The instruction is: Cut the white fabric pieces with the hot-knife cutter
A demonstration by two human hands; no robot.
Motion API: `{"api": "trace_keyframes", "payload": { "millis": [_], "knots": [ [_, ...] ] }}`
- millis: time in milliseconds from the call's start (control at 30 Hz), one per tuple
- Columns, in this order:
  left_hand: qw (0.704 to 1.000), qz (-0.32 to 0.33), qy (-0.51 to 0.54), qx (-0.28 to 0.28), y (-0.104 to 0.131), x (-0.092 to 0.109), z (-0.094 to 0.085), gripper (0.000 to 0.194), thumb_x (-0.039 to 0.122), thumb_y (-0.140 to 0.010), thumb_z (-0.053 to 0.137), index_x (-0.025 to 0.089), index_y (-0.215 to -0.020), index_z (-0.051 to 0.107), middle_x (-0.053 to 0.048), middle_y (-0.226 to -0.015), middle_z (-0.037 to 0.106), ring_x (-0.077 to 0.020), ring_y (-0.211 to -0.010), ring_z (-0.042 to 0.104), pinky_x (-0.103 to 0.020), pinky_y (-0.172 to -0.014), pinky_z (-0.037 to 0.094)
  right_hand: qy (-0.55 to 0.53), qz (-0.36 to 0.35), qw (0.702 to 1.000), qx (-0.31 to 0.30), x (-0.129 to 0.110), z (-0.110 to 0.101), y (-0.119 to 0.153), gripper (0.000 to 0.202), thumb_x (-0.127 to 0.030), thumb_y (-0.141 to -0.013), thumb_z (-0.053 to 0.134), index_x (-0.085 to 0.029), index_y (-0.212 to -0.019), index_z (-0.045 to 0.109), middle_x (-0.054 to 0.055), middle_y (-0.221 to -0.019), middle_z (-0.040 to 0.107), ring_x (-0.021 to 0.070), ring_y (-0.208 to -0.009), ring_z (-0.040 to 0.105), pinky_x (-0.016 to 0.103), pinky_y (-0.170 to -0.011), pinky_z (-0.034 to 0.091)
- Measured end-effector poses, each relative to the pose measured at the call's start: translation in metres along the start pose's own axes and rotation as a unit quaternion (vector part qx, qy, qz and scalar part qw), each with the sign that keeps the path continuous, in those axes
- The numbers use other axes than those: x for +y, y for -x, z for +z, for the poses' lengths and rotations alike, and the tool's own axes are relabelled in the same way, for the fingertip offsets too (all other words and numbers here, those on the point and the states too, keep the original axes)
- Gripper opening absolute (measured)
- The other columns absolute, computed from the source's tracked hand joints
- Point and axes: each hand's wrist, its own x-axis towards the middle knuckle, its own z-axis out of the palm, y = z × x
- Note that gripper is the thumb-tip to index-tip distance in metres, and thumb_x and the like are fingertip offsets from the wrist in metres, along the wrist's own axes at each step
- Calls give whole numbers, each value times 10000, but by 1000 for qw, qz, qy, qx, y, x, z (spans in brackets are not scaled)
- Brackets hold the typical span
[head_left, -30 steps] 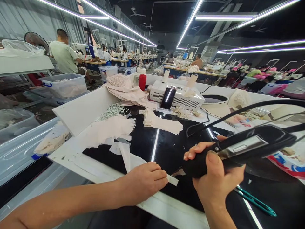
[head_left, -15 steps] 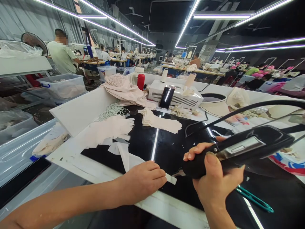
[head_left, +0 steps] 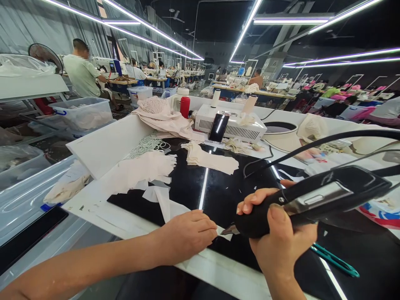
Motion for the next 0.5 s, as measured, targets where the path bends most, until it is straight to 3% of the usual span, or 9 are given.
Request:
{"api": "trace_keyframes", "payload": {
  "millis": [500],
  "knots": [
    [1000, 3, 25, -4, 3, -2, -1, 132, 125, -1132, 621, 110, -1218, 719, -97, -1212, 814, -181, -1218, 754, -329, -1184, 579, 4, 4, 1000, -3, 6, 1, 3, 453, -373, -880, 909, -260, -1233, 647, -40, -763, 702, 169, -546, 624, 329, -518, 599]
  ]
}}
